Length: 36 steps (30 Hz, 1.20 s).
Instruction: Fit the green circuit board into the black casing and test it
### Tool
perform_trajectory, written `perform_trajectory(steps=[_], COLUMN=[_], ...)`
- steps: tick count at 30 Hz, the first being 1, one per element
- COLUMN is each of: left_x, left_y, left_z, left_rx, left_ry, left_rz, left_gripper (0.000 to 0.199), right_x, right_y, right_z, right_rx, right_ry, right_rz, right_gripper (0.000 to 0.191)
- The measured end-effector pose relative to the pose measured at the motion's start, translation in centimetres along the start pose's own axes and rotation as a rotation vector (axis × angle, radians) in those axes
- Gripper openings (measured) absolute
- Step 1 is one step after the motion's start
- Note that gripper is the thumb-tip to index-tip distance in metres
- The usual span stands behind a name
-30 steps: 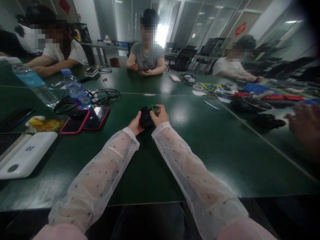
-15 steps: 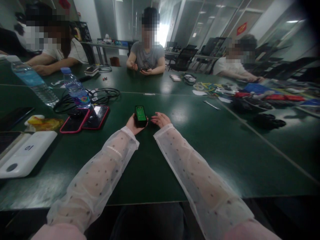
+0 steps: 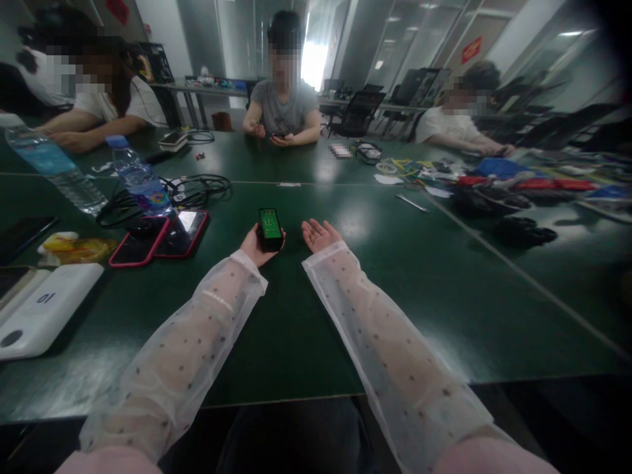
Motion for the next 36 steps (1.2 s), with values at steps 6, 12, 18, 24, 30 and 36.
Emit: perform_trajectory(steps=[6,12,18,24,30,36], left_x=[0.01,0.02,0.04,0.09,0.00,-0.02], left_y=[0.16,0.19,0.37,0.39,0.25,0.34], left_z=[-0.10,-0.12,-0.27,-0.25,-0.15,-0.26], left_rx=[-0.003,0.002,0.003,-0.002,0.006,0.005], left_ry=[-0.002,0.002,-0.004,-0.001,-0.008,-0.013], left_rz=[-0.003,0.005,-0.002,-0.010,-0.021,-0.024], left_gripper=[0.039,0.039,0.039,0.039,0.037,0.038], right_x=[-0.05,0.00,0.06,0.09,0.13,0.25], right_y=[-0.06,-0.24,-0.41,-0.37,-0.02,-0.04], right_z=[0.00,0.10,0.14,0.01,-0.25,-0.22], right_rx=[0.013,0.002,0.017,0.007,0.003,-0.012], right_ry=[0.002,-0.002,0.006,0.005,0.010,0.018], right_rz=[0.016,0.037,0.083,0.088,0.110,0.107], right_gripper=[0.026,0.026,0.026,0.025,0.024,0.024])
Point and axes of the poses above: each hand's wrist, its own z-axis away from the middle knuckle, its own y-axis out of the back of the hand, x = y × z, the point moved 1 cm from there along -z, towards the middle knuckle, and after that the axes turned 5 degrees about -x, right-handed, at the moved point
